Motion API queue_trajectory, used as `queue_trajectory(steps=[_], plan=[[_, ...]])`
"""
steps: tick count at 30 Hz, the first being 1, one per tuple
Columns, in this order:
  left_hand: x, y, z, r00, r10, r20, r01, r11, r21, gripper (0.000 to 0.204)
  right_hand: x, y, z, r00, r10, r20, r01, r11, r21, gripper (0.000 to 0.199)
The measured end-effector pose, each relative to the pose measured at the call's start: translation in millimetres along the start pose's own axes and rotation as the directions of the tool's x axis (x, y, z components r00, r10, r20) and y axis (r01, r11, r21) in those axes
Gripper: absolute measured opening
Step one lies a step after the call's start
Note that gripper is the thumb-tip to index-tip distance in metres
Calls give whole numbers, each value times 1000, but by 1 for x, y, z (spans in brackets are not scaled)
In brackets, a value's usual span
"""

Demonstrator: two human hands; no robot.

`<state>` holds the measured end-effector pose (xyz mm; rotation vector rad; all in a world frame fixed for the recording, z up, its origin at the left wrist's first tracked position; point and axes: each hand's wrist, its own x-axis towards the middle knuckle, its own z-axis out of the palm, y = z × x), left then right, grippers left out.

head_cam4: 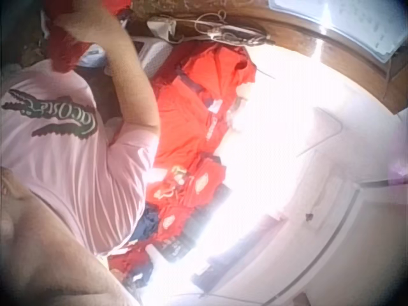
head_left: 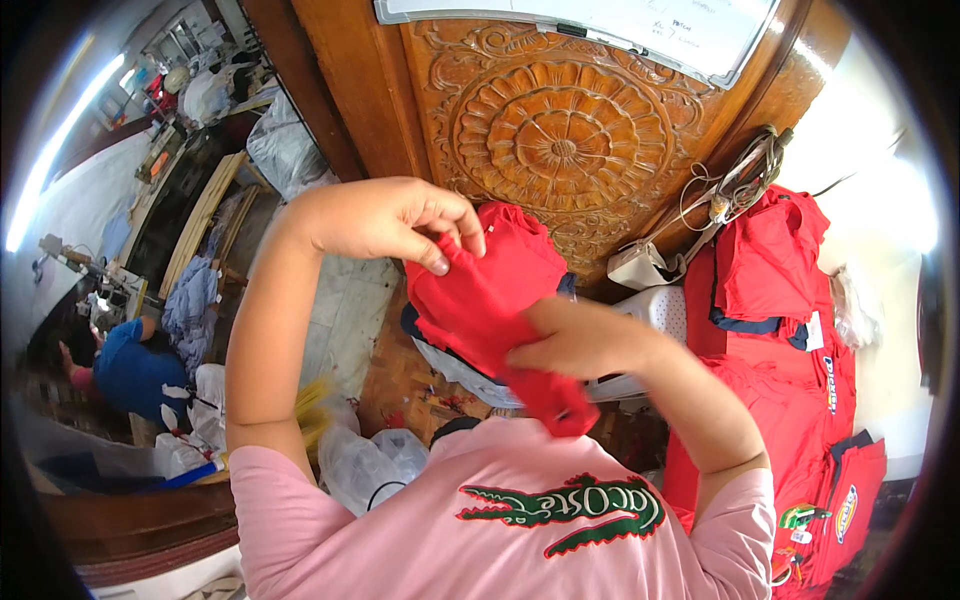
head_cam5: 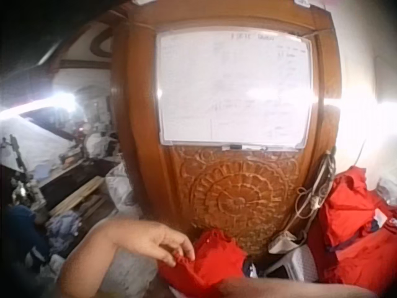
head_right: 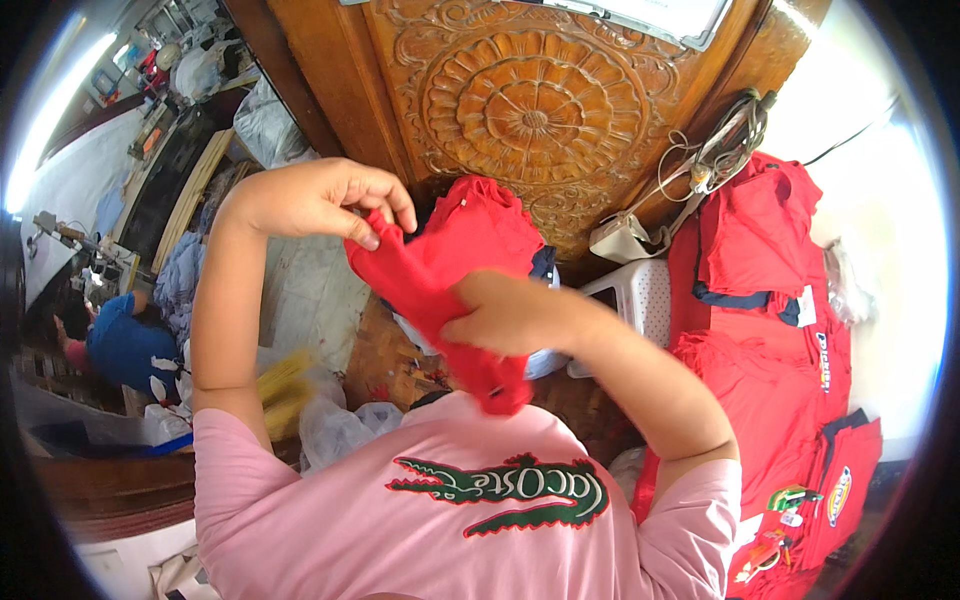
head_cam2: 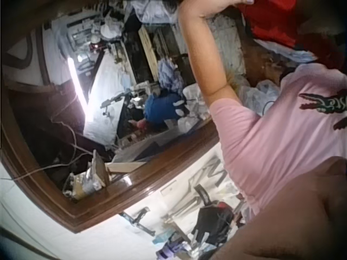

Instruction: The person picks up red t-shirts, trims loose threads with a blade, folds them, and stacks them into a bag.

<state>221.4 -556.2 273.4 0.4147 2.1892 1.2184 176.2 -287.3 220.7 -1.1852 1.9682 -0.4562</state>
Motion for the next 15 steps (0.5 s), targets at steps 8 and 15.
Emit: queue_trajectory(steps=[8,15], plan=[[92,-19,-24,953,5,-304,210,709,673,24,111,25,67,965,143,-218,133,451,883,34],[111,32,24,838,522,-159,-101,434,895,19,124,48,85,798,212,-564,531,195,825,33]])
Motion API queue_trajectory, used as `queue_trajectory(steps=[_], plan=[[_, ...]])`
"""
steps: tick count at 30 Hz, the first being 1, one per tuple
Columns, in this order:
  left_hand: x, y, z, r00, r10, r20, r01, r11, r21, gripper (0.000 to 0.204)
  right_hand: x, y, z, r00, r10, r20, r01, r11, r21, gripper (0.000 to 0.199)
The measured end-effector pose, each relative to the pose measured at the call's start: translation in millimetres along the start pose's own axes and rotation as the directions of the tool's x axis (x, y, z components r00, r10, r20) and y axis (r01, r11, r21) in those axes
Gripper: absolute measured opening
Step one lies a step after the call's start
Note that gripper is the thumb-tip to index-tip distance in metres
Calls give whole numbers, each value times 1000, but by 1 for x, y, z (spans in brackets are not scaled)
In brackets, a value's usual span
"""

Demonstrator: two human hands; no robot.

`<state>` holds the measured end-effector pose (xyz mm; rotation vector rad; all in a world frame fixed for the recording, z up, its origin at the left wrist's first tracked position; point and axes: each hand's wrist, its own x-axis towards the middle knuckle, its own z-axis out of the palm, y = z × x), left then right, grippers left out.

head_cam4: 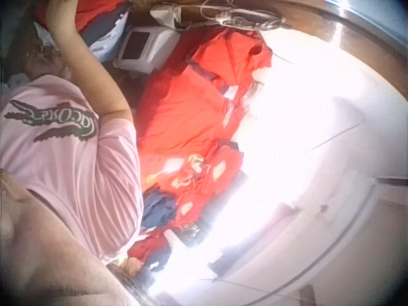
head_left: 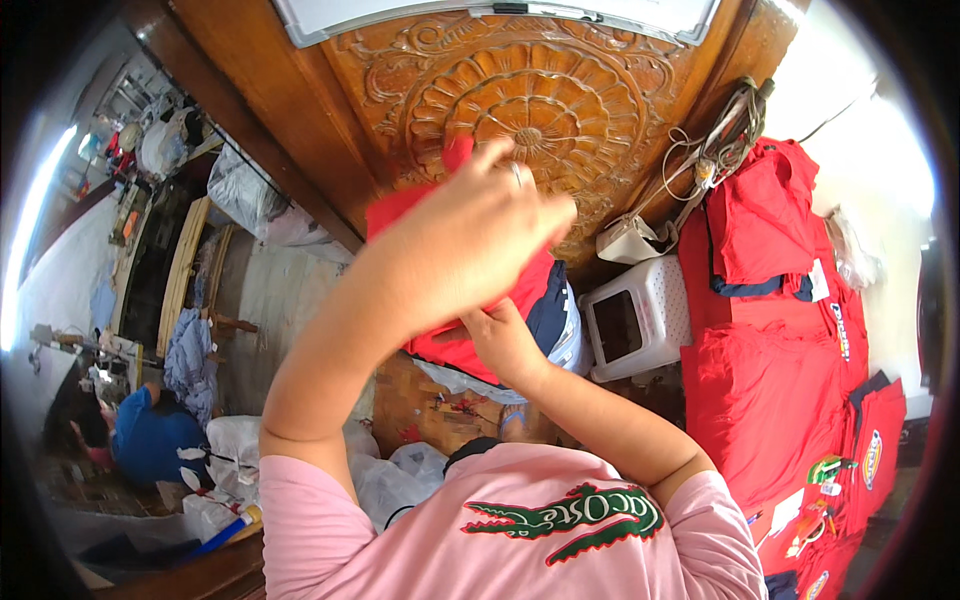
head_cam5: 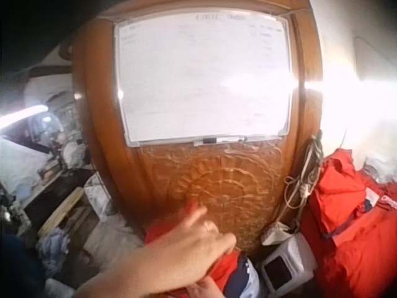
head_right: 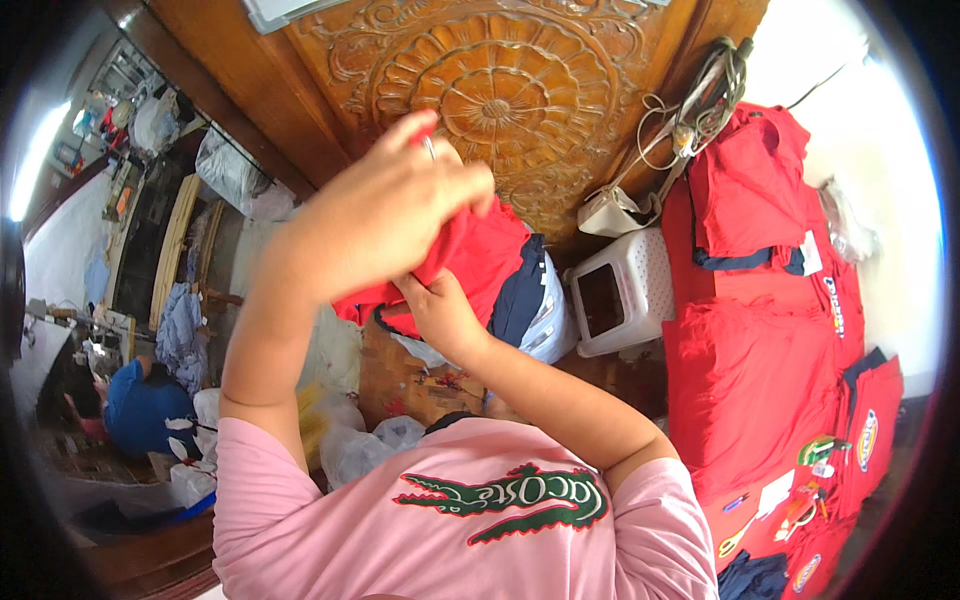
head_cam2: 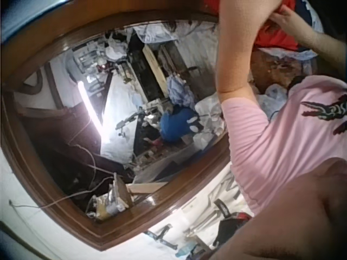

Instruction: The person picks up red t-shirts, trims loose threads with a blade, folds them, and stacks them into a bag.

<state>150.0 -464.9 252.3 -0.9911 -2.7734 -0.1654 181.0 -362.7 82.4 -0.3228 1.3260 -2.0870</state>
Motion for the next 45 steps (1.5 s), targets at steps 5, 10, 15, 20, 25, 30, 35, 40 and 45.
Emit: queue_trajectory(steps=[5,10,15,20,25,30,35,40,45], plan=[[-32,21,112,984,90,155,-75,992,-99,9,-7,95,-24,995,97,14,-98,994,48,46],[-100,-2,260,748,155,645,262,824,-502,30,-42,197,-76,616,718,324,-603,694,-393,32],[-88,-38,347,887,-433,160,455,760,-464,60,-94,171,-163,646,735,204,-646,669,-368,37],[-28,-50,390,729,-677,102,684,715,-144,77,-174,113,-265,860,292,-419,-506,601,-619,37],[2,-67,442,788,-592,169,600,800,4,111,-307,62,-324,642,1,-767,-562,681,-470,41],[60,-88,456,384,-749,540,728,605,322,113,-453,45,-336,262,-217,-940,-637,693,-337,39],[152,26,461,617,-754,222,682,654,326,71,-600,87,-373,-326,-300,-896,-525,846,-93,31],[257,192,476,988,-151,22,144,874,-464,39,-641,77,-443,-387,-342,-857,-283,928,-242,30],[380,349,454,984,86,-156,-160,813,-560,37,-640,50,-510,-434,-293,-852,-346,927,-143,43]])
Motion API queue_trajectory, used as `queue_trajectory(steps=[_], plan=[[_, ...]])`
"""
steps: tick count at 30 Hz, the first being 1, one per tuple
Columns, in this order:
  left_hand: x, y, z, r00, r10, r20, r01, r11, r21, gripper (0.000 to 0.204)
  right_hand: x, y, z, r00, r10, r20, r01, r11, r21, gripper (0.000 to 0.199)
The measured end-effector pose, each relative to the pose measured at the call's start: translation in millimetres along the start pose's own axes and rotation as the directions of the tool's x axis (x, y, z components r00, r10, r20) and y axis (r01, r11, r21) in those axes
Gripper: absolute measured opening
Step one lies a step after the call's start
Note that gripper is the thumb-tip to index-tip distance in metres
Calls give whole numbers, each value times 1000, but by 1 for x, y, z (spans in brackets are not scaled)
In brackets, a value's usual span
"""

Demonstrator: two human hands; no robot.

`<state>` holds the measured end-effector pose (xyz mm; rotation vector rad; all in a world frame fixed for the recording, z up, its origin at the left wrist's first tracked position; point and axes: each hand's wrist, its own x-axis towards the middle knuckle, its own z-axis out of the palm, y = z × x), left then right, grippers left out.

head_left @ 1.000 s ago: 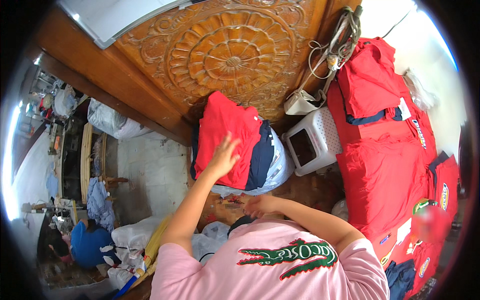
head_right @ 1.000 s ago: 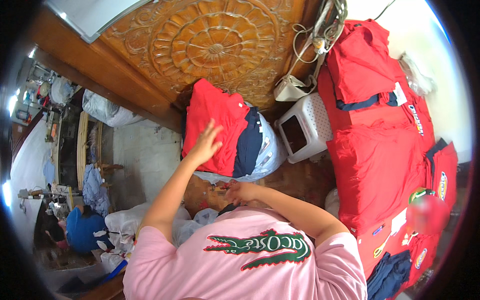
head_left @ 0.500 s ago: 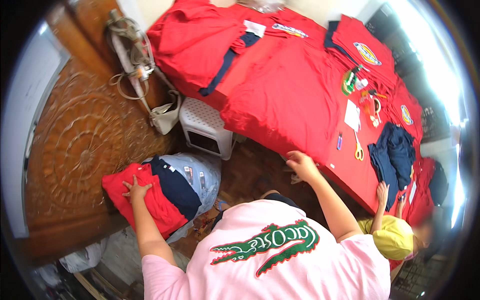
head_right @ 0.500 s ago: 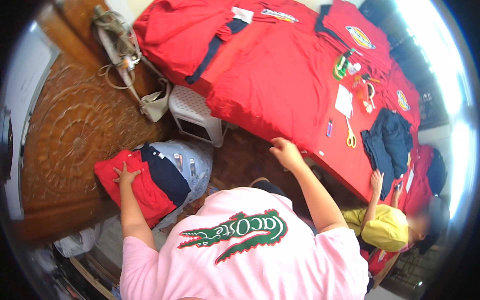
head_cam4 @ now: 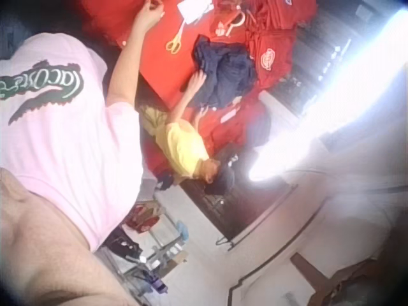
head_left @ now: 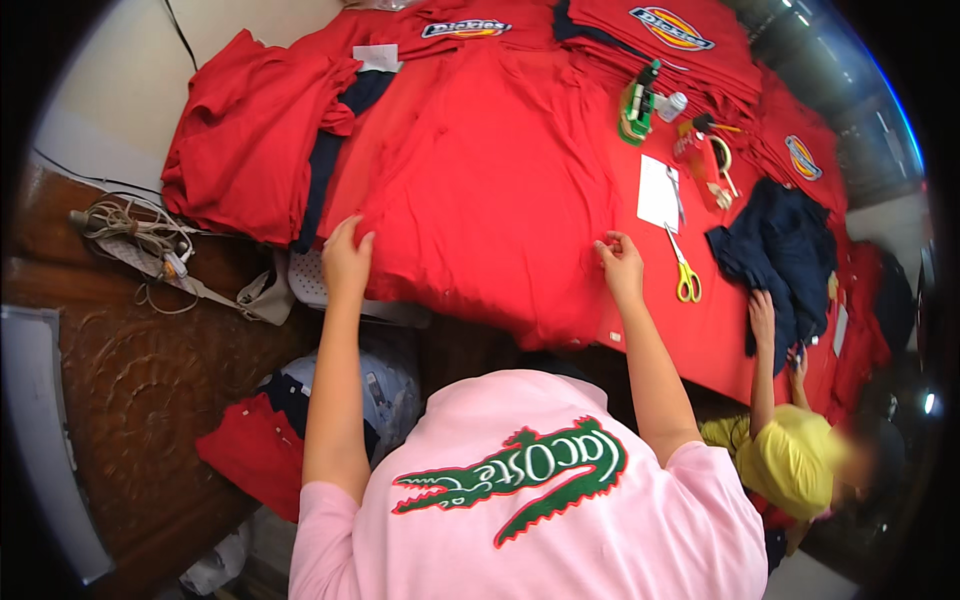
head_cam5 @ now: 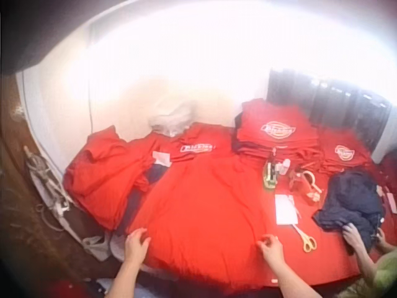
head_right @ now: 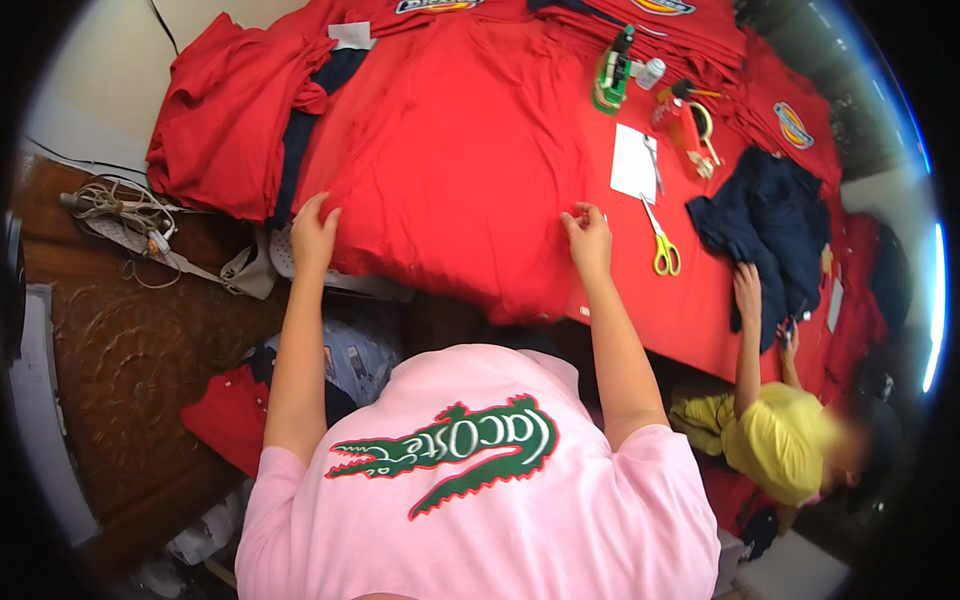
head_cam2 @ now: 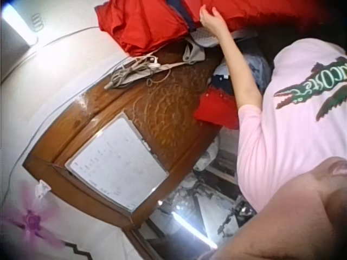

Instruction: The person picks up red t-shirts, trims loose threads with a blade, folds them, and stacks them into a bag.

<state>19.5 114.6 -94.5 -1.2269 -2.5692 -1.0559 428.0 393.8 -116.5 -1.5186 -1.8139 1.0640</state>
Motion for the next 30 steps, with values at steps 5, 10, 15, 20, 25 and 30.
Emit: queue_trajectory(steps=[5,10,15,20,25,30], plan=[[56,30,36,990,-47,130,30,992,126,50,19,-24,30,993,111,-28,-114,978,-175,54],[69,15,49,987,-74,145,29,957,290,35,18,-28,29,983,186,-6,-185,982,33,30],[83,9,47,977,-210,-26,210,977,-29,28,23,19,16,978,189,90,-205,955,214,18],[83,-39,47,854,-515,76,446,649,-616,31,11,-24,20,953,300,-27,-285,927,243,19],[103,-40,45,757,-379,532,647,318,-694,31,24,9,39,965,211,-158,-208,977,38,19],[125,-56,7,712,-158,684,702,206,-682,29,6,-30,9,923,369,-110,-268,820,506,23]])
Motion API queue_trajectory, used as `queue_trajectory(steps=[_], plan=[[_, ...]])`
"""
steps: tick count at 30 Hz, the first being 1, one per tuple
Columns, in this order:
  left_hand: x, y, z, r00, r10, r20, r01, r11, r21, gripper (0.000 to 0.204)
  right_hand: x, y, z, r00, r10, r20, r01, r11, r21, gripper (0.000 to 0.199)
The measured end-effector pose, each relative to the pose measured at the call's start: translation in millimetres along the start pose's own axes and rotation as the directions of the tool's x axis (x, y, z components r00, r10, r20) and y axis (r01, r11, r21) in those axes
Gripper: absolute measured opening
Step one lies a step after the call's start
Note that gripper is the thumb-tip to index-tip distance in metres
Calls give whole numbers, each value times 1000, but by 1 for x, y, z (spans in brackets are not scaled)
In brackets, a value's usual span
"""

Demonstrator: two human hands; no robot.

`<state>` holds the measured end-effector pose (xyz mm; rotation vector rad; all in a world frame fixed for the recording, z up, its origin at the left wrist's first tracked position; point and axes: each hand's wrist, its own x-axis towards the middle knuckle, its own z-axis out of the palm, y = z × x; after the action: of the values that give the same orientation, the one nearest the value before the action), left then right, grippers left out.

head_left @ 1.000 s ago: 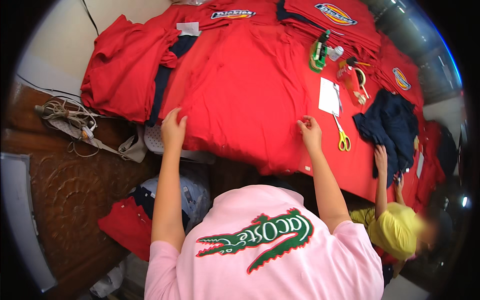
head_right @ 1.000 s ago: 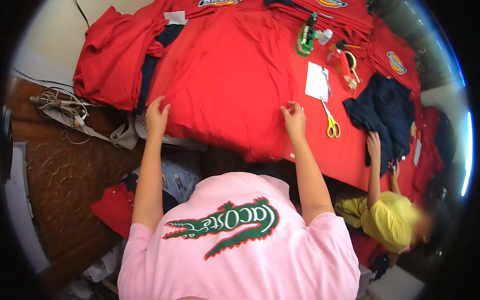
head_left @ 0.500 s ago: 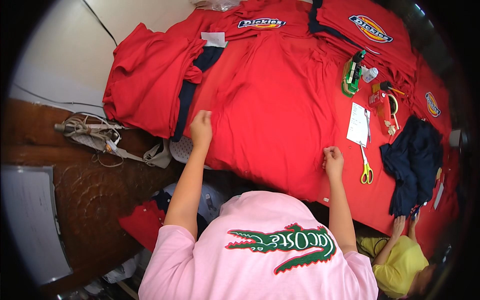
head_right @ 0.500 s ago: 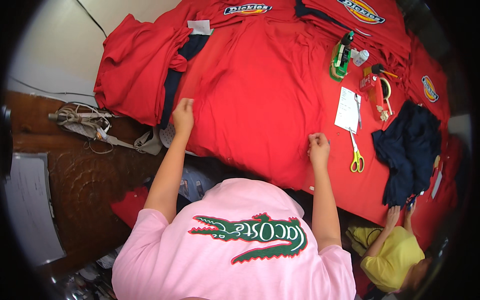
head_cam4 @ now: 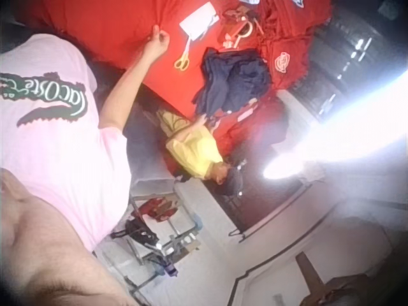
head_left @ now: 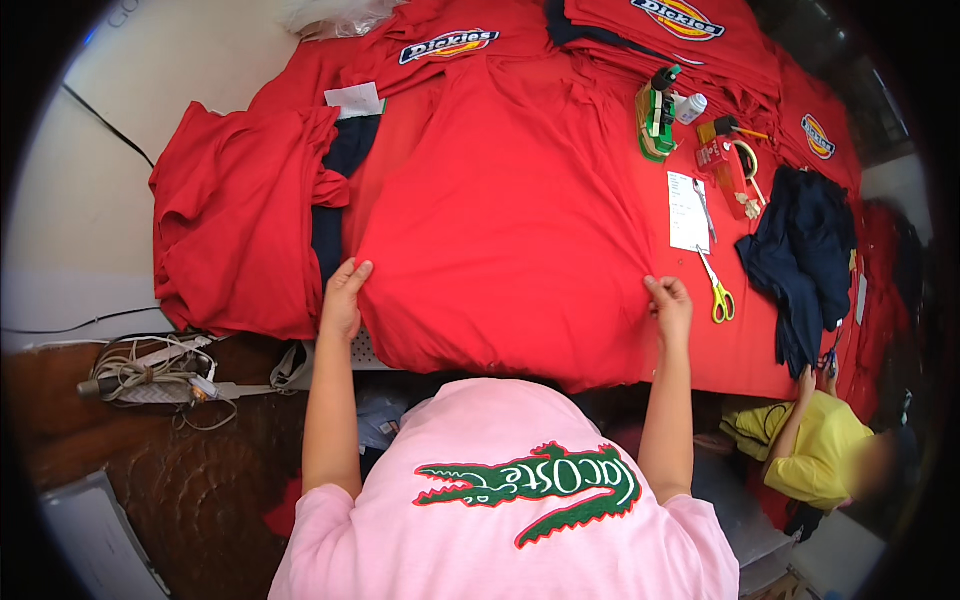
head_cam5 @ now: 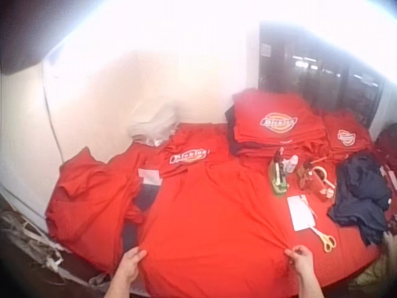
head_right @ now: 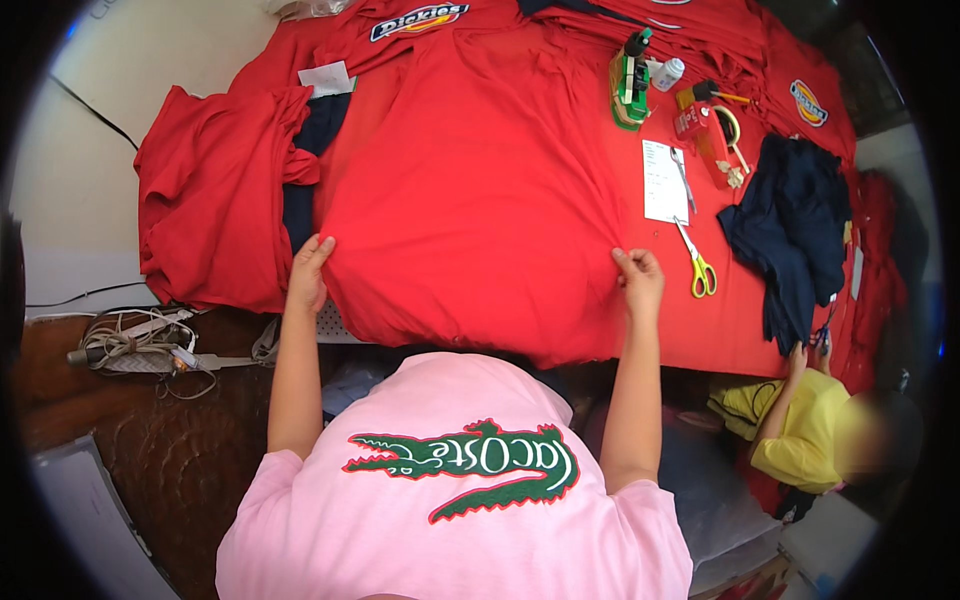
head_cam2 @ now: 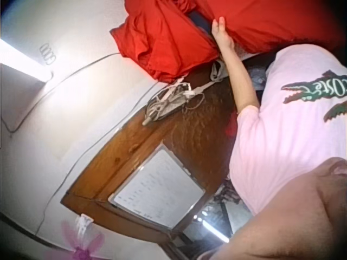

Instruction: The person picks up red t-shirts, trims loose threads with a blade, folds them, and stacks them into a bag.

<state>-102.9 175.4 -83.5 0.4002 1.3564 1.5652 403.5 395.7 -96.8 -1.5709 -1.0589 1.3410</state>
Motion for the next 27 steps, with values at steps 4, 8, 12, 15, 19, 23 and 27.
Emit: queue_trajectory(steps=[4,8,12,15,19,23,27], plan=[[17,60,20,986,165,26,-167,977,130,28,-5,-64,-4,993,-109,-44,108,994,-19,22],[100,104,26,943,321,84,-331,926,184,44,50,-115,26,974,-220,49,216,974,75,24],[149,91,51,896,440,-55,-351,779,520,48,89,-104,44,886,-464,-7,455,873,-176,25],[111,46,77,776,585,234,-550,448,705,40,44,-88,70,827,-561,42,554,799,-235,25],[16,-27,115,661,289,693,-707,-69,704,58,-53,-47,96,608,-689,394,784,444,-433,38],[-31,-91,123,656,88,750,-748,-60,661,82,-125,-18,93,557,-433,709,824,181,-537,62],[-28,-94,113,663,166,730,-731,-68,679,75,-99,26,58,627,-494,602,771,285,-570,59]])
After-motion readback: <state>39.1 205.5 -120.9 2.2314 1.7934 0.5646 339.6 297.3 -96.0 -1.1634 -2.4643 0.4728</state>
